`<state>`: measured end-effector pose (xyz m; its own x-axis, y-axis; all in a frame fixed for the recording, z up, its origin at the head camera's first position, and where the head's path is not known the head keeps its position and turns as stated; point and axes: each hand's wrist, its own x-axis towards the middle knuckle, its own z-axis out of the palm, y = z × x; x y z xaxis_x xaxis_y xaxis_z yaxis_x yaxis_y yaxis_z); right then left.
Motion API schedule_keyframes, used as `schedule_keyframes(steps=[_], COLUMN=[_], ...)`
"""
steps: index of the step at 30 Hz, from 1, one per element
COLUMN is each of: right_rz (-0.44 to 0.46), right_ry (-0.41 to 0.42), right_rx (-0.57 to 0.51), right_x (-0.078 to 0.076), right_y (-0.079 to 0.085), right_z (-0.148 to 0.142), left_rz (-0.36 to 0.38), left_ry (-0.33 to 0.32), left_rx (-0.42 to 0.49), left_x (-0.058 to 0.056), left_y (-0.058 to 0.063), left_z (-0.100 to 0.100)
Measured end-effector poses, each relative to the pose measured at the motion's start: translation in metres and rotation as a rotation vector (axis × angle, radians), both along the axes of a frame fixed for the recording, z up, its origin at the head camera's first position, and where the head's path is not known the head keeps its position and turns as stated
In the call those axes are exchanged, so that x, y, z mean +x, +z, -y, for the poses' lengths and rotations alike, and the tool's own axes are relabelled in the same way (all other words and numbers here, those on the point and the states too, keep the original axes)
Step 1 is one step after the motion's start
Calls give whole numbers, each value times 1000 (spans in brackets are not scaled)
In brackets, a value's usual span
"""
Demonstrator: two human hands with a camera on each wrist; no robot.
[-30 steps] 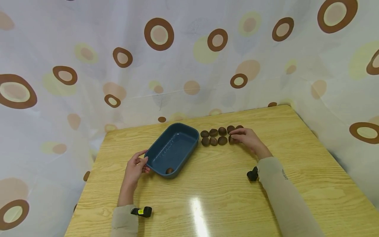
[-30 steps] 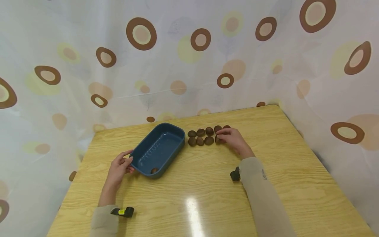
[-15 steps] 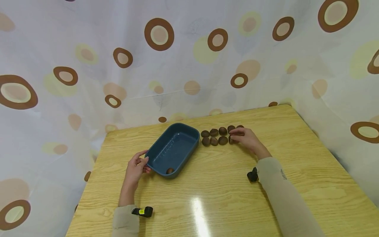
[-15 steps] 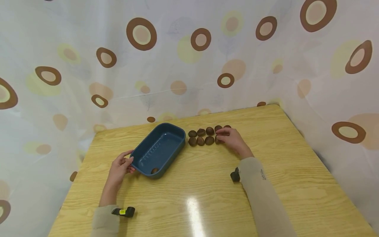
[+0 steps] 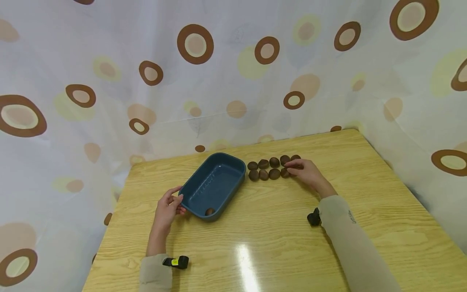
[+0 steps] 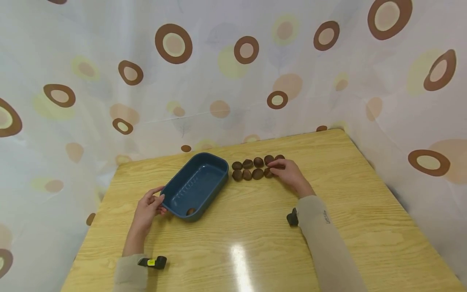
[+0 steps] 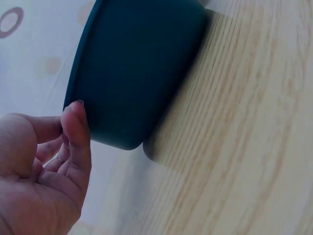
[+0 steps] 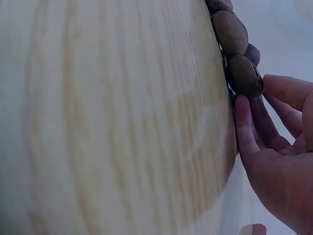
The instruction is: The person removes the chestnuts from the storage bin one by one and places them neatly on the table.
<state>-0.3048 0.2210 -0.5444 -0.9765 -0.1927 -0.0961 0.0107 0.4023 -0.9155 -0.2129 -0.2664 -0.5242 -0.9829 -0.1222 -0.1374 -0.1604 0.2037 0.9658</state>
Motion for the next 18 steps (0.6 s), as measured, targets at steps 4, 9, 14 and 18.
schedule_keyframes(steps=[4, 9, 14, 18], right_rz=[-13, -21, -18, -26], right_ry=[6, -8, -24, -33], right_rx=[6, 23, 27, 26], right_x=[0, -1, -1, 0], right_y=[1, -1, 1, 4], right_z=[0, 1, 0, -1], left_rz=[-3, -7, -17, -19], left_ry=[2, 7, 3, 3], left_rx=[0, 1, 8, 14], left_x=[1, 1, 1, 0], left_y=[0, -1, -2, -3], left_z=[0, 0, 0, 1])
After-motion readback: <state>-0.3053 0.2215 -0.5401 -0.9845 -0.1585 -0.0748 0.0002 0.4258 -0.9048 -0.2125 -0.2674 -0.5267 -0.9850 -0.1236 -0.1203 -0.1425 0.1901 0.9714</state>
